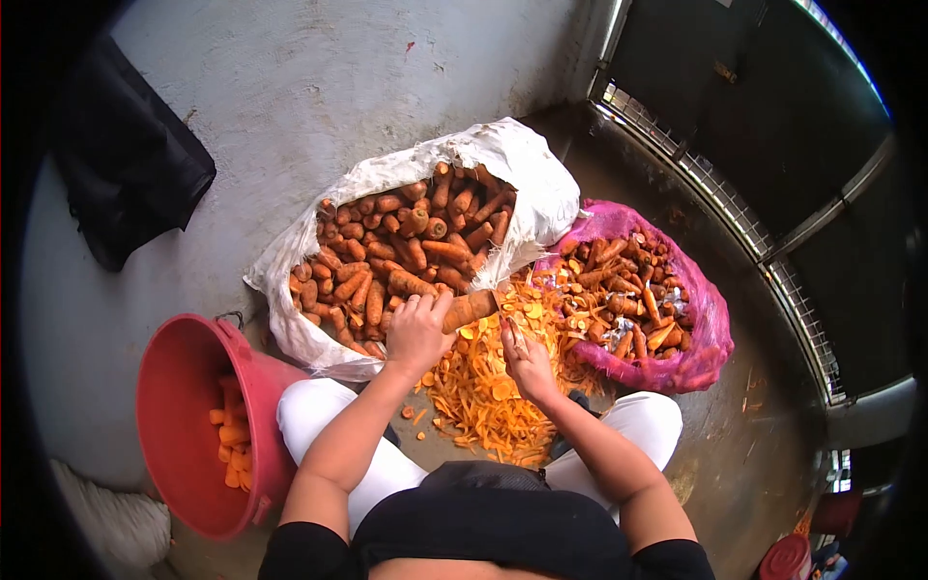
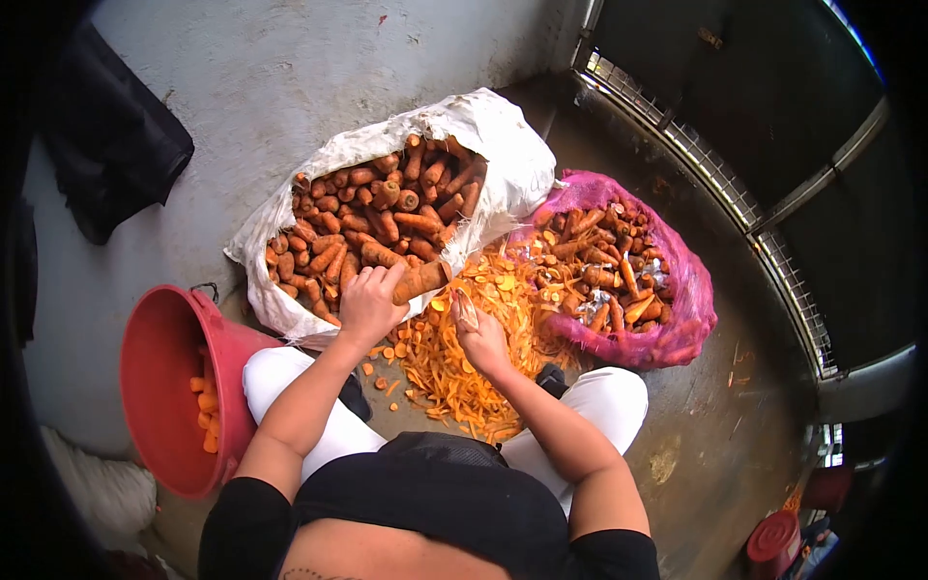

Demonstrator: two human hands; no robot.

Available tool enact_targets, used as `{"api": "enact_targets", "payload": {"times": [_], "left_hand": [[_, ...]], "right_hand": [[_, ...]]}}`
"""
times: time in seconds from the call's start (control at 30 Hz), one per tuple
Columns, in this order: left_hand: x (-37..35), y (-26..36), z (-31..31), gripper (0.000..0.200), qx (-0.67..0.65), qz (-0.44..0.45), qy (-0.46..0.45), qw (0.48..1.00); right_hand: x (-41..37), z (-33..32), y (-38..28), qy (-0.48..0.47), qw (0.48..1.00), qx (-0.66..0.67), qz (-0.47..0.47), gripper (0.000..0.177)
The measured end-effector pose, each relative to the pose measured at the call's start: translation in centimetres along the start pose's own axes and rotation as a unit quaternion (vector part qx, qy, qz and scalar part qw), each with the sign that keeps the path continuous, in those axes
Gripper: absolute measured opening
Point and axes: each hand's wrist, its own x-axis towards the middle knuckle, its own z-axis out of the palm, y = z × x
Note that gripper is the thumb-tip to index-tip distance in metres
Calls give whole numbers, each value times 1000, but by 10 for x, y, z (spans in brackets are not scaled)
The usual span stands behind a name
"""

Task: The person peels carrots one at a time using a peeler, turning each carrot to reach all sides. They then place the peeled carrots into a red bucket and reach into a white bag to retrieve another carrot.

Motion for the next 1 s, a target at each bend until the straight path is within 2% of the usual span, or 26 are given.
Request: {"api": "enact_targets", "payload": {"times": [0.1,0.2,0.3,0.4,0.43,0.53,0.57,0.63,0.67,0.7,0.73,0.8,0.87,0.9,0.97,1.0], "left_hand": [[-1,2,-4,51,-128,-71,-78,986],[-3,-2,-8,50,-75,-11,-9,997],[-5,-3,-3,53,-36,11,32,999],[-4,4,-9,60,-173,-123,-139,967],[-1,4,-11,64,-176,-140,-167,960],[2,-4,-14,61,-213,-116,-217,946],[2,2,-13,60,-354,-124,-197,906],[2,8,-16,58,-597,-128,-157,776],[6,-2,-21,56,-598,-129,-186,769],[9,-11,-25,54,-651,-142,-210,715],[11,-19,-26,53,-704,-154,-229,654],[5,-24,-21,58,-764,-171,-247,571],[7,-19,-18,62,-812,-184,-277,479],[9,-21,2,68,-816,-160,-270,485],[7,-7,10,68,-838,-233,-220,442],[6,0,14,68,-845,-271,-192,418]], "right_hand": [[1,1,3,-22,997,69,28,42],[0,0,5,-41,997,58,31,41],[-1,-4,6,-49,995,18,82,37],[3,-6,12,-54,996,68,27,38],[4,-9,13,-62,998,11,20,38],[6,-11,15,-78,996,2,39,41],[16,-16,40,-163,968,-51,184,45],[7,-16,94,-158,966,-180,93,47],[-2,-8,106,-153,957,-243,47,47],[-4,-10,87,-142,959,-214,120,46],[-1,-8,101,-90,981,-166,55,47],[9,-23,92,-77,973,-163,145,47],[12,-27,65,9,997,-76,18,36],[14,-31,45,15,997,-80,-1,33],[18,-40,21,21,994,-108,-16,31],[18,-35,17,66,994,-69,-50,30]]}}
